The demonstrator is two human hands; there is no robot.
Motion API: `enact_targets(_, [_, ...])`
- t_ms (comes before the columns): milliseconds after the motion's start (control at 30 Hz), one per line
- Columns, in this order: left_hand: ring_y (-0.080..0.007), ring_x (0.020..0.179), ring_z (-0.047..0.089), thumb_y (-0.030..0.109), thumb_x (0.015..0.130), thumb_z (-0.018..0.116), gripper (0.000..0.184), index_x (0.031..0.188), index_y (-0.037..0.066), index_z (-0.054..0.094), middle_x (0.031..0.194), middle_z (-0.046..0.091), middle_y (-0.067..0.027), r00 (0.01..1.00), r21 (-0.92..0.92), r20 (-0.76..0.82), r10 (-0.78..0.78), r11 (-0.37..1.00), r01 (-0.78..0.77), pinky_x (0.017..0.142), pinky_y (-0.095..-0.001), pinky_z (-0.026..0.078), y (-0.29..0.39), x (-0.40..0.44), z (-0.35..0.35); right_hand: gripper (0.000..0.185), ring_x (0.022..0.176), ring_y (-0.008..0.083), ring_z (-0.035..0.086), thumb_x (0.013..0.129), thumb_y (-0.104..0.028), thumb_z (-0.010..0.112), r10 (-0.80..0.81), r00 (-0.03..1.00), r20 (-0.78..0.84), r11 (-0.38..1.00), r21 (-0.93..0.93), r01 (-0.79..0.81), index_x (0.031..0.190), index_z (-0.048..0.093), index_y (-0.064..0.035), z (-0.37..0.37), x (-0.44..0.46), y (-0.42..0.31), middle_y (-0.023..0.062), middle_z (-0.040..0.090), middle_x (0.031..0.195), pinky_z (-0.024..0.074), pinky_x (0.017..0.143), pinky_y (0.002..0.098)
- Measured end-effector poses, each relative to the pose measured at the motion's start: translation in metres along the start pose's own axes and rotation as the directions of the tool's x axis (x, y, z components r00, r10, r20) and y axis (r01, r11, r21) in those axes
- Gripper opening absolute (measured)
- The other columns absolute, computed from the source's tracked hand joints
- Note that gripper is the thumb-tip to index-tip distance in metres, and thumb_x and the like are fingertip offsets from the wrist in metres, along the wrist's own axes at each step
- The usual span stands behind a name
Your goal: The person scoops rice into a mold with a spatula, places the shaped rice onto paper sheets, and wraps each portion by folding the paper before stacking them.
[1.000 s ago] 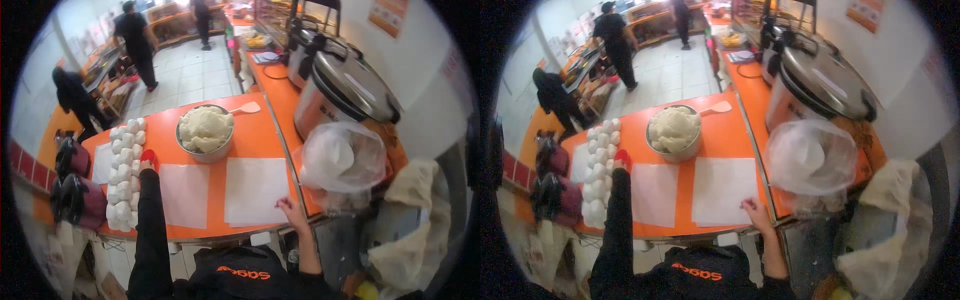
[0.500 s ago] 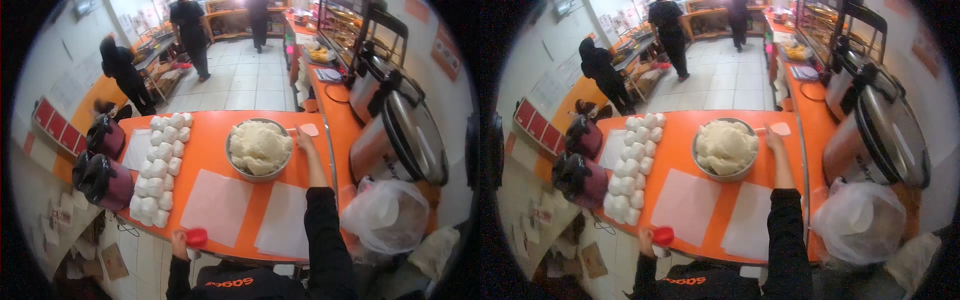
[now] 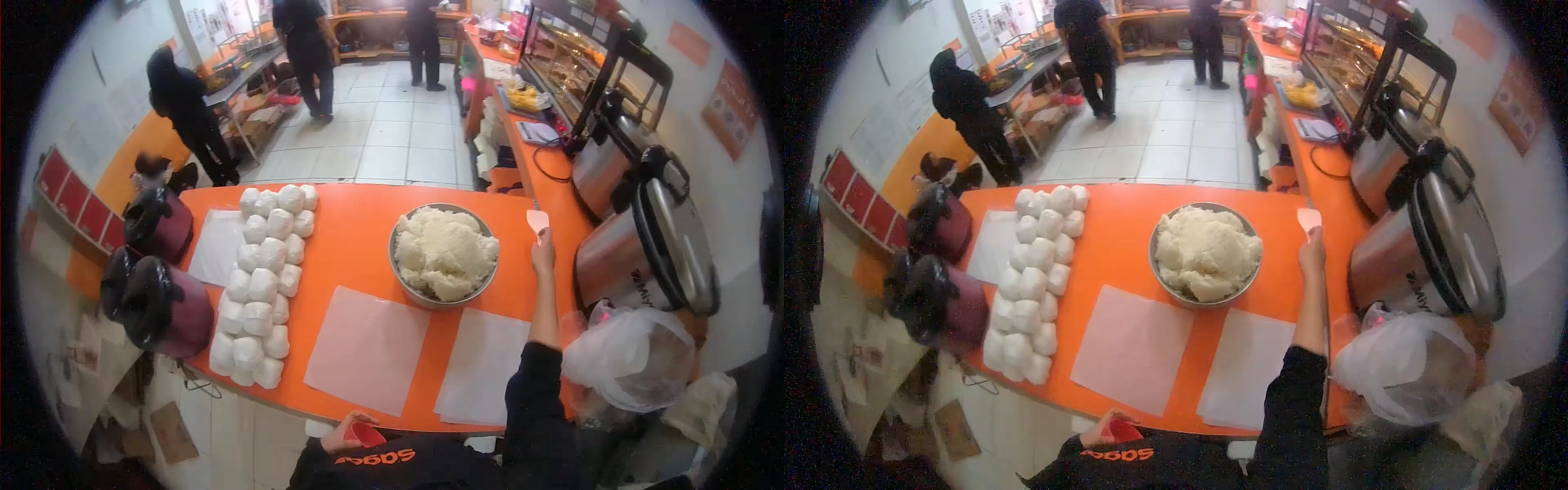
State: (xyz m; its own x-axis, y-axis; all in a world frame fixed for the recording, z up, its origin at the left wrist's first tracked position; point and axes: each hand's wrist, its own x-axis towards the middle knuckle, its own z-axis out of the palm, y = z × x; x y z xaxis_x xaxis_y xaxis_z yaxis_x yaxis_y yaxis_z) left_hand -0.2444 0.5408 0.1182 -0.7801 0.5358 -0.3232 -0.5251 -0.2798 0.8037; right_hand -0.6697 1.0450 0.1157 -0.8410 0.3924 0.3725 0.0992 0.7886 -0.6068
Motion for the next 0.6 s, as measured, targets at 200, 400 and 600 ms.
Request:
enact_targets(200, [-0.0231,0.116,0.052,0.011,0.075,0.075,0.080,0.137,0.006,0.023,0.122,0.055,-0.0149,0.975,0.159,0.075,-0.210,0.968,0.196,0.098,-0.0377,0.042,0.019,0.030,-0.007,0.019,0.083,0.0364,0.061,0.092,-0.019,0.052,-0.361,0.901,0.241,0.890,0.379,0.255,0.101,0.060,-0.0039,-0.135,-0.086,-0.203,0.0190,0.062,0.092,0.0477,0.072,0.0410])
enact_targets(400, [-0.0194,0.119,0.049,0.020,0.077,0.076,0.072,0.136,0.005,0.038,0.128,0.052,-0.0109,0.968,0.089,0.145,-0.204,0.977,0.192,0.101,-0.0352,0.040,0.027,0.042,0.003,0.018,0.075,0.0381,0.062,0.090,-0.020,0.054,-0.428,0.834,0.349,0.895,0.035,0.445,0.096,0.061,-0.0045,-0.113,-0.122,-0.234,0.0196,0.062,0.080,0.0487,0.065,0.0473])
enact_targets(600, [-0.0215,0.121,0.048,0.025,0.070,0.082,0.082,0.136,0.006,0.038,0.128,0.052,-0.0105,0.993,0.189,-0.011,-0.114,0.975,0.114,0.102,-0.0379,0.040,0.032,0.039,0.000,0.022,0.072,0.0341,0.062,0.089,-0.024,0.059,-0.340,0.830,0.443,0.915,-0.049,0.401,0.102,0.060,-0.0061,-0.103,-0.118,-0.228,0.0186,0.061,0.078,0.0474,0.063,0.0421])
